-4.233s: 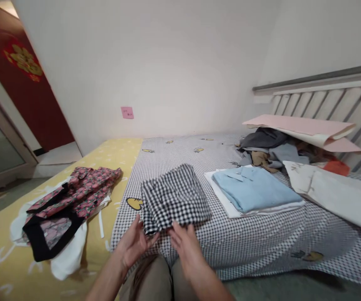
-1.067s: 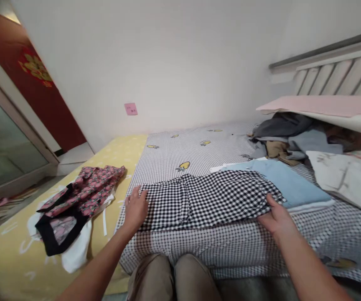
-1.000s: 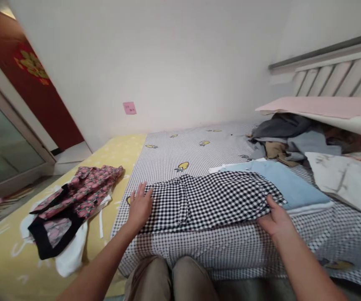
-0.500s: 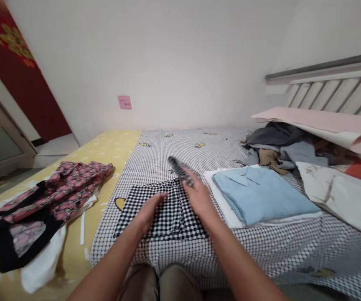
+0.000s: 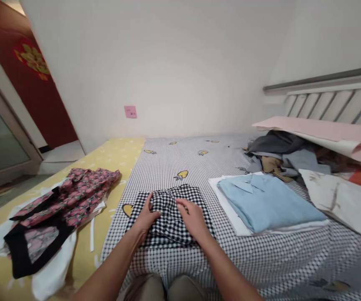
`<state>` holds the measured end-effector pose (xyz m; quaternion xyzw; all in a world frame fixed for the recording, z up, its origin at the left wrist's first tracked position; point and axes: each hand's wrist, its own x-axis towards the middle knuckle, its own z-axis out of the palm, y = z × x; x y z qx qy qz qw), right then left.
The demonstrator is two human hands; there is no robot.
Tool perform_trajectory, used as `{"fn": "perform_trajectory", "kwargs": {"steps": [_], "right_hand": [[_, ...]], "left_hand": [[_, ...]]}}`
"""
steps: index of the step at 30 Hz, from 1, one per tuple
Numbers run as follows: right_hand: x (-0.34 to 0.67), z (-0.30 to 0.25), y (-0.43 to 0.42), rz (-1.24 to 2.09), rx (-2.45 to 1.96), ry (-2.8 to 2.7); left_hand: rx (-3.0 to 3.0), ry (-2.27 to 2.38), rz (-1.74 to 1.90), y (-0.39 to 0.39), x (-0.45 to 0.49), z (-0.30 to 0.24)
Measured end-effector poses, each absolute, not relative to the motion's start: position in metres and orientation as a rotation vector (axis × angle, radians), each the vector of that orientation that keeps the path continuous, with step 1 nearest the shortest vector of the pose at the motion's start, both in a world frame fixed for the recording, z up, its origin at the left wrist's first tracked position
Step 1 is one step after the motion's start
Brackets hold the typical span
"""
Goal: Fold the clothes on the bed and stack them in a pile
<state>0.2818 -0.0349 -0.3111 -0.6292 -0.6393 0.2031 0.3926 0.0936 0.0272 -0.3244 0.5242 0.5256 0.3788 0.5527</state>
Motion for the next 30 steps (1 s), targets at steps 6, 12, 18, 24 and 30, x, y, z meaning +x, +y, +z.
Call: {"fn": "perform_trajectory", "kwargs": {"steps": [6,12,18,24,30], "right_hand": [[0.300,-0.354,-0.037,0.135,-1.918,-2.061],[0.301,-0.376,-0.043,0.186,-1.849,-2.059],[0.359,-0.353,0.003,0.171,-1.975,-1.633],[0.398,-0.330,0.083,0.254,-2.086,-1.819],[0.390,-0.306,0.115,0.176,-2.201,-2.078]], "left_hand": [[1.566,1.623,0.883,0.028,0.111,-0.303],[2.670,1.539,0.649,0.029,0.134,-0.329],[2.609,1.643,0.421,0.036,0.128,-0.379],[2.573,1.691,0.396,0.037,0.132,-0.378],[2.542,1.652,0.437,0.038,0.132,-0.381]]}}
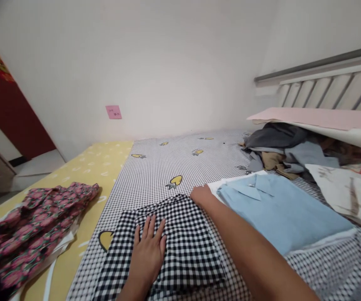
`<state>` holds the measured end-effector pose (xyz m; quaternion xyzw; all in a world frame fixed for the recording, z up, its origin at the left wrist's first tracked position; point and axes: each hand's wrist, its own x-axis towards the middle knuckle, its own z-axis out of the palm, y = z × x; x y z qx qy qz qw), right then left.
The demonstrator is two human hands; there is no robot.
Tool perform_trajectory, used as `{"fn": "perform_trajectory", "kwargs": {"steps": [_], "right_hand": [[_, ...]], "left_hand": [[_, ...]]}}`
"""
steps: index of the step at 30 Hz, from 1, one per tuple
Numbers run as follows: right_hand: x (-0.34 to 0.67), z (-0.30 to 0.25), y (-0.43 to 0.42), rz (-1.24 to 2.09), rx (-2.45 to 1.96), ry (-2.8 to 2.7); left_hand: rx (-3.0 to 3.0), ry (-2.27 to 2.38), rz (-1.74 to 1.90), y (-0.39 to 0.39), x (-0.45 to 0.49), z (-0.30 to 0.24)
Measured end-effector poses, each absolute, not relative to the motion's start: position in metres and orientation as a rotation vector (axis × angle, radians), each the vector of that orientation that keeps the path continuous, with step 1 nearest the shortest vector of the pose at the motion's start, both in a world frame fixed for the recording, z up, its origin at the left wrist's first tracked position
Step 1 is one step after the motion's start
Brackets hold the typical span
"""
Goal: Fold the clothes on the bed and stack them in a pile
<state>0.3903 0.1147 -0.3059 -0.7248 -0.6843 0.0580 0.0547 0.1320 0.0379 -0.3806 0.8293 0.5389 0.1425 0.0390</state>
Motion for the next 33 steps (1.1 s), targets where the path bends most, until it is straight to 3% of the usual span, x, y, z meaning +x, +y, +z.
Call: {"fn": "perform_trajectory", "kwargs": {"steps": [11,15,18,21,33], "right_hand": [[0.376,-0.281,0.085,-0.035,-2.441,-1.536],[0.344,-0.290,0.039,-0.260,-2.095,-1.522],[0.322,-0.327,0.002,-0.024,-1.893,-1.933],[0.319,-0.366,-0.020,0.199,-2.014,-2.029],[0.329,-0.381,-0.017,0.156,-2.183,-2.086]], "left_hand": [[2.594,1.670,0.376,0.034,0.136,-0.371],[2.612,1.670,0.352,0.034,0.138,-0.369],[2.624,1.675,0.381,0.033,0.137,-0.370],[2.618,1.675,0.378,0.032,0.137,-0.368],[2.538,1.674,0.255,0.025,0.105,-0.361]]}}
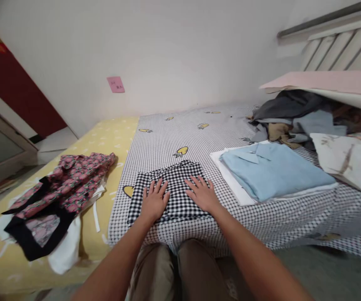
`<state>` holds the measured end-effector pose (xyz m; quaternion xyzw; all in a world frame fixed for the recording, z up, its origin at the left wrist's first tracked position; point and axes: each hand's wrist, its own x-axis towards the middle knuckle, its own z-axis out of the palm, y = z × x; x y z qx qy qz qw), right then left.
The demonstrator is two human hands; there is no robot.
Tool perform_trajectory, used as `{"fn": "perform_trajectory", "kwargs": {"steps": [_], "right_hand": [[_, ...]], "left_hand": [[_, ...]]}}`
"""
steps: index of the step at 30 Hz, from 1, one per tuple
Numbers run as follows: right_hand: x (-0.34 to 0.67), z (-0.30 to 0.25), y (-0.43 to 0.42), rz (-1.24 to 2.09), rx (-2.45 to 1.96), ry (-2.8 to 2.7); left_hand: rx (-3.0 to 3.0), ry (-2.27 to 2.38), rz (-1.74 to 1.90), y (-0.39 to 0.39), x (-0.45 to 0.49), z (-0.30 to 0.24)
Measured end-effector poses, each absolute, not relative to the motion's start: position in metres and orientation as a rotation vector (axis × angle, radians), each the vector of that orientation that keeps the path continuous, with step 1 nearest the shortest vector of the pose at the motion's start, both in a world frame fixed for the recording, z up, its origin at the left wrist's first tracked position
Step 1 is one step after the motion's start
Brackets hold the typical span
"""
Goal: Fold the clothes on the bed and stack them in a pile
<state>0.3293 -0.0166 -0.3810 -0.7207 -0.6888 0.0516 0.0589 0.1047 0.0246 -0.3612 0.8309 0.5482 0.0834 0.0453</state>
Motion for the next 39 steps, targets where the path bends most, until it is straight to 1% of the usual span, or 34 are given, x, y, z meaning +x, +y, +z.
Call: {"fn": "perform_trajectory", "kwargs": {"steps": [9,12,14,15,17,19,21,22,24,26,29,31,34,36,39], "right_hand": [[0.316,-0.367,-0.012,0.178,-2.224,-2.046],[0.305,-0.357,-0.024,0.121,-2.221,-1.982],[0.295,-0.355,-0.044,0.048,-2.117,-1.900],[0.291,-0.356,-0.057,0.045,-1.989,-1.827],[0.281,-0.363,-0.089,0.196,-1.654,-1.587],[0.270,-0.376,-0.121,0.559,-1.386,-1.246],[0.259,-0.393,-0.149,0.935,-1.291,-0.908],[0.255,-0.402,-0.160,1.060,-1.282,-0.768],[0.246,-0.421,-0.176,1.136,-1.311,-0.627],[0.240,-0.436,-0.184,1.077,-1.382,-0.687],[0.230,-0.449,-0.189,0.968,-1.487,-1.024],[0.223,-0.448,-0.192,0.926,-1.532,-1.266],[0.213,-0.436,-0.197,0.866,-1.571,-1.550],[0.210,-0.424,-0.198,0.830,-1.604,-1.664],[0.212,-0.410,-0.199,0.829,-1.653,-1.716]], "left_hand": [[2.423,1.813,0.302,-0.005,0.058,-0.368],[2.360,1.825,0.363,-0.013,0.040,-0.372],[2.314,1.836,0.435,-0.017,0.024,-0.377],[2.291,1.841,0.480,-0.018,0.014,-0.379],[2.253,1.838,0.574,-0.021,-0.006,-0.384],[2.230,1.809,0.665,-0.022,-0.024,-0.388],[2.217,1.770,0.743,-0.022,-0.036,-0.391],[2.213,1.756,0.775,-0.021,-0.040,-0.392],[2.211,1.747,0.827,-0.022,-0.041,-0.394],[2.214,1.767,0.872,-0.025,-0.036,-0.395],[2.203,1.841,0.961,-0.035,-0.023,-0.389],[2.233,1.875,1.034,-0.043,-0.012,-0.380],[2.484,1.790,1.085,-0.050,0.007,-0.362],[2.704,1.676,0.997,-0.049,0.020,-0.350],[2.936,1.540,0.614,-0.042,0.039,-0.337]]}}
